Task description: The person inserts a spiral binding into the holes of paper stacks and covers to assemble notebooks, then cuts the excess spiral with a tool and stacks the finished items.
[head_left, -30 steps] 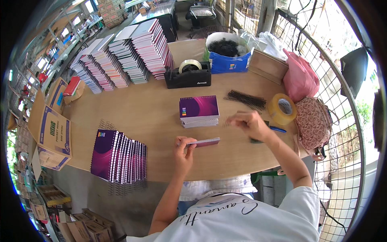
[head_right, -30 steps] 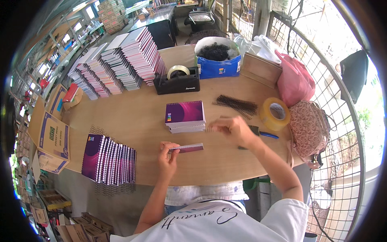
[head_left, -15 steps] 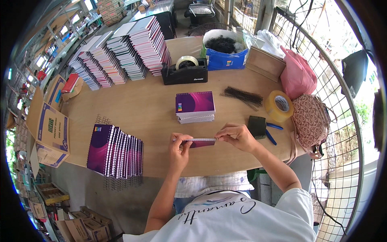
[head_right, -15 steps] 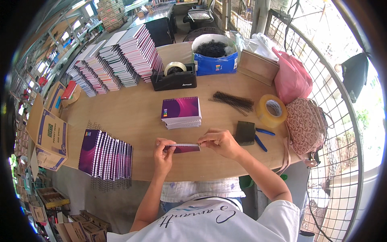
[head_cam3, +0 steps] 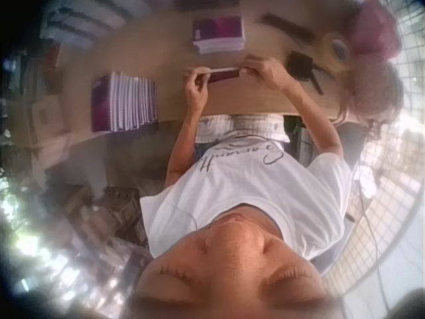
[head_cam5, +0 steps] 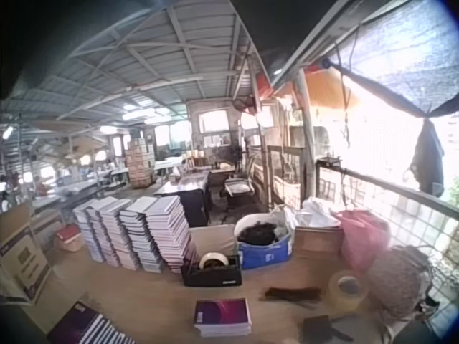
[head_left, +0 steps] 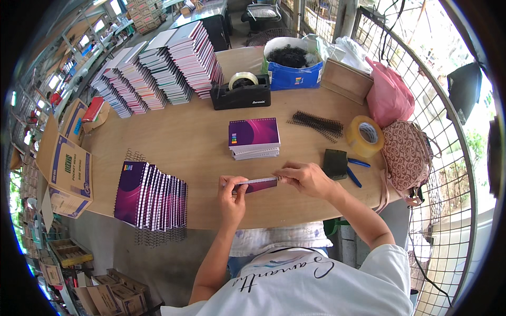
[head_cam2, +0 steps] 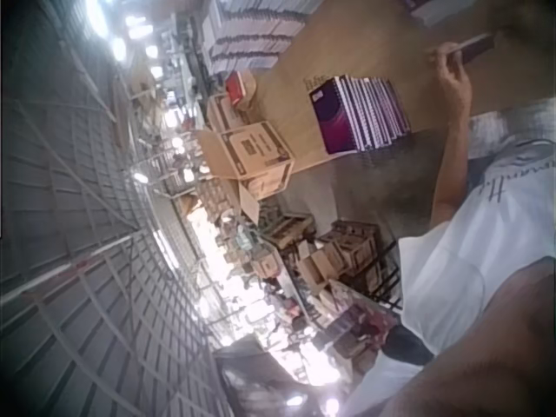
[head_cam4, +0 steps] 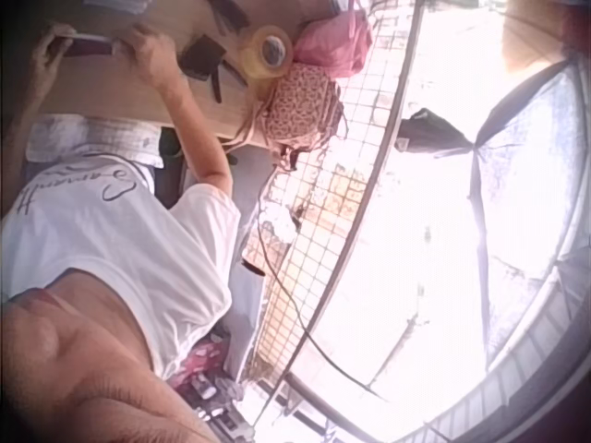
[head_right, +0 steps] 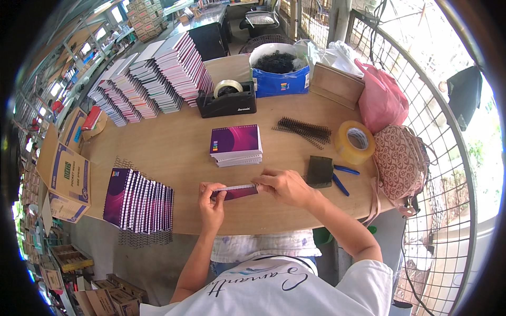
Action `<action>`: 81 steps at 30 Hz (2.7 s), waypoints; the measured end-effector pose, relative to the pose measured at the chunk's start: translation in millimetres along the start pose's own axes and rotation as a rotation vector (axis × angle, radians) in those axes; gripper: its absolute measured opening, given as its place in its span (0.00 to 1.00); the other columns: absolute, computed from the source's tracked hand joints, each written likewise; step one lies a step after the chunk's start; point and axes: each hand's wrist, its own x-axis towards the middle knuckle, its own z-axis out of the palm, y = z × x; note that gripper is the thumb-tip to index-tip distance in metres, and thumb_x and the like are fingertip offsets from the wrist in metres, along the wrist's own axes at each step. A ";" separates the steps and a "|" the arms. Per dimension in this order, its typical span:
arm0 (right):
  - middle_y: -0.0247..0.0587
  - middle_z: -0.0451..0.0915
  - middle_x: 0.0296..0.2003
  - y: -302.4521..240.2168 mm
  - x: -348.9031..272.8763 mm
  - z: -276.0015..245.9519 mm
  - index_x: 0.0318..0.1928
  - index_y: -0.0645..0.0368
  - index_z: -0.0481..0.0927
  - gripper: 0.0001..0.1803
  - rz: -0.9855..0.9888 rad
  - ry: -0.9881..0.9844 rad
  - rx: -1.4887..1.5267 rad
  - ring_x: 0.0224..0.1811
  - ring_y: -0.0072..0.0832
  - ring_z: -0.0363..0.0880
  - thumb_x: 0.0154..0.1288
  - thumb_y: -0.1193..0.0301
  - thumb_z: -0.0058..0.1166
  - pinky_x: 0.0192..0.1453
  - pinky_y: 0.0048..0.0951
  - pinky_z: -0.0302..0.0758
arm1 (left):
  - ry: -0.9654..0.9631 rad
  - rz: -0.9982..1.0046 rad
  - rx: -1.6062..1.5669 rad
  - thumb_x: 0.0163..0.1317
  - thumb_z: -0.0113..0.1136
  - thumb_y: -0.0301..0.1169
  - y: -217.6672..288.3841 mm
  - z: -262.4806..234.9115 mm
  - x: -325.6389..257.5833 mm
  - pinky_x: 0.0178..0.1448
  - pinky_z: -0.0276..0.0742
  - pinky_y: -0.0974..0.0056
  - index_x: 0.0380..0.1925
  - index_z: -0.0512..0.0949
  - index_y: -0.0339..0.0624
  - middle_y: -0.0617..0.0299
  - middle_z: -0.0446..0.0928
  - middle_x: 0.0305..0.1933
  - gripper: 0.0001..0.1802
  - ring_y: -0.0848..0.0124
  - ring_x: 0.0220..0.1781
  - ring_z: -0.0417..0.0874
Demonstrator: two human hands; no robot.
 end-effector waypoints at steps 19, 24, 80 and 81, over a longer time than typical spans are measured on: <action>0.59 0.65 0.66 50.5 -63.2 -87.3 0.66 0.48 0.75 0.35 0.213 -0.302 -0.616 0.71 0.54 0.60 0.58 0.53 0.64 0.72 0.59 0.58 | -0.062 0.013 -0.071 0.58 0.69 0.25 -16.5 -27.7 0.9 0.47 0.73 0.62 0.37 0.80 0.42 0.58 0.70 0.38 0.09 0.64 0.43 0.74; 0.56 0.65 0.67 46.4 -50.5 -111.3 0.57 0.61 0.81 0.34 0.411 0.016 -0.113 0.69 0.49 0.63 0.60 0.47 0.59 0.72 0.47 0.61 | -0.129 0.131 0.021 0.50 0.77 0.32 -9.5 -10.6 11.4 0.45 0.71 0.60 0.39 0.74 0.42 0.60 0.69 0.37 0.21 0.62 0.40 0.73; 0.51 0.74 0.47 59.1 -133.7 -22.0 0.57 0.59 0.72 0.26 0.535 0.394 -0.812 0.52 0.51 0.73 0.59 0.71 0.64 0.58 0.49 0.69 | -0.156 -0.398 -0.766 0.62 0.62 0.16 14.8 -12.7 14.9 0.52 0.79 0.69 0.71 0.55 0.47 0.54 0.80 0.45 0.40 0.74 0.48 0.81; 0.51 0.75 0.47 57.6 -129.0 -22.7 0.56 0.60 0.73 0.25 0.534 0.422 -0.713 0.51 0.52 0.74 0.58 0.71 0.64 0.57 0.49 0.69 | -0.166 -0.400 -0.728 0.62 0.61 0.16 20.1 -14.2 15.6 0.51 0.79 0.69 0.71 0.54 0.46 0.53 0.81 0.45 0.40 0.74 0.47 0.81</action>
